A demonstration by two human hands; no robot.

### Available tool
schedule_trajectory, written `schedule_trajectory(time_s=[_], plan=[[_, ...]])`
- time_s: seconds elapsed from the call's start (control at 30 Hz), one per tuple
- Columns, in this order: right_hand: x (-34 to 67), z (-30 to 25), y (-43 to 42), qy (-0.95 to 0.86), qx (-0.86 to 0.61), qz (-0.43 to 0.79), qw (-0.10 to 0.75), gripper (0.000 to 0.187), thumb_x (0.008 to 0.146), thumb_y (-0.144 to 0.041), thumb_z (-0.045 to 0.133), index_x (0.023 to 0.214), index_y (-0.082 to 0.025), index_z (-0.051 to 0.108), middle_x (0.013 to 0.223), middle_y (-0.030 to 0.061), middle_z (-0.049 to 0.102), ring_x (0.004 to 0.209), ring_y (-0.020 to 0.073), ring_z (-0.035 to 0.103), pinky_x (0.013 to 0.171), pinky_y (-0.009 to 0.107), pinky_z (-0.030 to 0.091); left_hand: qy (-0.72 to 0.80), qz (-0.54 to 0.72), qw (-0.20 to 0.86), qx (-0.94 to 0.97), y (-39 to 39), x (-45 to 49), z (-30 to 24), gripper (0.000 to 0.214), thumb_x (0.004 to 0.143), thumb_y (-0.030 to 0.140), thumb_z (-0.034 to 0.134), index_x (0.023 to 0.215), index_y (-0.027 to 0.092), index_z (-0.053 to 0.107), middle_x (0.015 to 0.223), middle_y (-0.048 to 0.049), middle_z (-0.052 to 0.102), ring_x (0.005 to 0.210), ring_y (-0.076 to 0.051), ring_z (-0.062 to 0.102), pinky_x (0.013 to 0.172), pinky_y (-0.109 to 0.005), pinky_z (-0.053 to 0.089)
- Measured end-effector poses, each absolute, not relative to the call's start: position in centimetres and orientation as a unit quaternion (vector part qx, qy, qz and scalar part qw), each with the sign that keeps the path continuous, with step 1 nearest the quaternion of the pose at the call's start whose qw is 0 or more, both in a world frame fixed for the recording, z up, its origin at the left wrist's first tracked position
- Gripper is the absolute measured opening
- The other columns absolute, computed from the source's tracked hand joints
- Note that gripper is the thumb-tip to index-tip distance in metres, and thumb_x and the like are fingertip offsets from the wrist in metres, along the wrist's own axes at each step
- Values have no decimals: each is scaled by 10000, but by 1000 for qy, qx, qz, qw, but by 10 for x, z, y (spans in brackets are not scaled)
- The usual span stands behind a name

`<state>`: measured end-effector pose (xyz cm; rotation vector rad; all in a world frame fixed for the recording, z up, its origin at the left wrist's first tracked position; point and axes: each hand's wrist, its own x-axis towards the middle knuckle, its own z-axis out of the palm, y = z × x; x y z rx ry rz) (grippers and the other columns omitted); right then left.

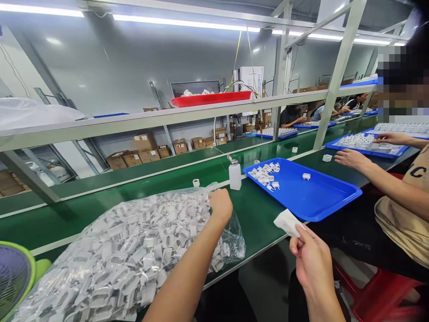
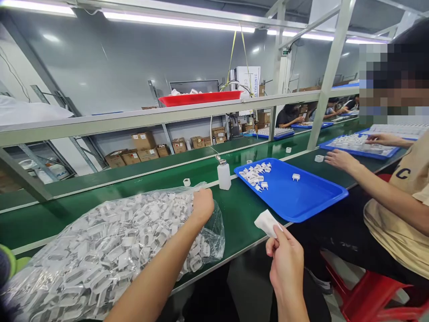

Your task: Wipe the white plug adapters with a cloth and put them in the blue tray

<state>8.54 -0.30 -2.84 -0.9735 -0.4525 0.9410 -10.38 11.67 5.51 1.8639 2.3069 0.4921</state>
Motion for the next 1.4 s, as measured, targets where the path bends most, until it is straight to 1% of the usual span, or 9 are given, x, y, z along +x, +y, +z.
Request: schedule_trajectory(time_s=[0.17,0.33,0.43,0.53,0.7,0.9,1.03,1.23,1.4], plan=[[73,-39,10,-220,-517,399,725,431,767,-425,704,1043,-95,697,564,-39,573,409,74,393,415,212,284,715,255,124,638,82,-76,38,180,942,298,672,1036,146,695,1048,-70,722,951,-207,695,851,-388,570],[67,-48,14,-291,-617,334,651,515,851,-507,608,1173,-126,738,446,-36,527,434,172,490,512,296,373,689,334,172,620,51,-46,-9,127,879,167,674,942,96,758,954,-171,749,959,-288,707,847,-370,513],[75,-49,11,-328,-682,260,600,460,887,-472,570,1205,-206,768,587,47,677,605,264,636,656,361,434,676,362,203,609,42,-47,-28,380,828,169,731,1189,53,706,1134,-217,727,1036,-314,688,864,-376,517],[83,-50,9,-359,-712,217,563,505,927,-446,487,1284,-183,729,896,148,781,839,342,708,737,395,459,654,385,231,608,35,-56,-38,665,805,76,704,1444,60,516,1393,-224,607,1123,-289,647,845,-339,538],[75,-56,13,-520,-655,250,488,551,983,-477,417,1404,-193,630,940,101,802,750,281,736,667,347,509,592,418,262,637,33,-63,-43,438,819,-25,568,1217,106,694,1184,-159,715,1049,-276,646,880,-386,529],[62,-70,24,-658,-579,284,389,505,1028,-411,369,1444,-215,578,1291,108,725,1098,289,721,921,367,515,600,434,269,615,34,-59,-46,386,779,-55,560,1054,142,748,1004,-114,730,972,-250,659,880,-380,524],[67,-74,26,-668,-582,290,362,518,1042,-433,348,1452,-192,555,1181,139,763,1090,311,723,931,393,512,604,441,270,606,30,-55,-46,378,775,-70,523,987,151,744,958,-103,711,934,-227,639,829,-336,522],[79,-65,7,-674,-590,306,323,474,1021,-478,399,1398,-271,599,806,52,775,691,260,741,668,310,520,592,448,269,614,26,-53,-44,354,767,-65,416,792,206,643,868,-68,665,890,-224,565,736,-300,479],[73,-63,14,-664,-583,315,345,458,1014,-492,419,1350,-251,617,957,74,783,799,260,739,699,307,511,585,445,276,620,23,-55,-43,336,787,-55,403,812,225,589,885,-56,643,884,-219,547,751,-306,440]])
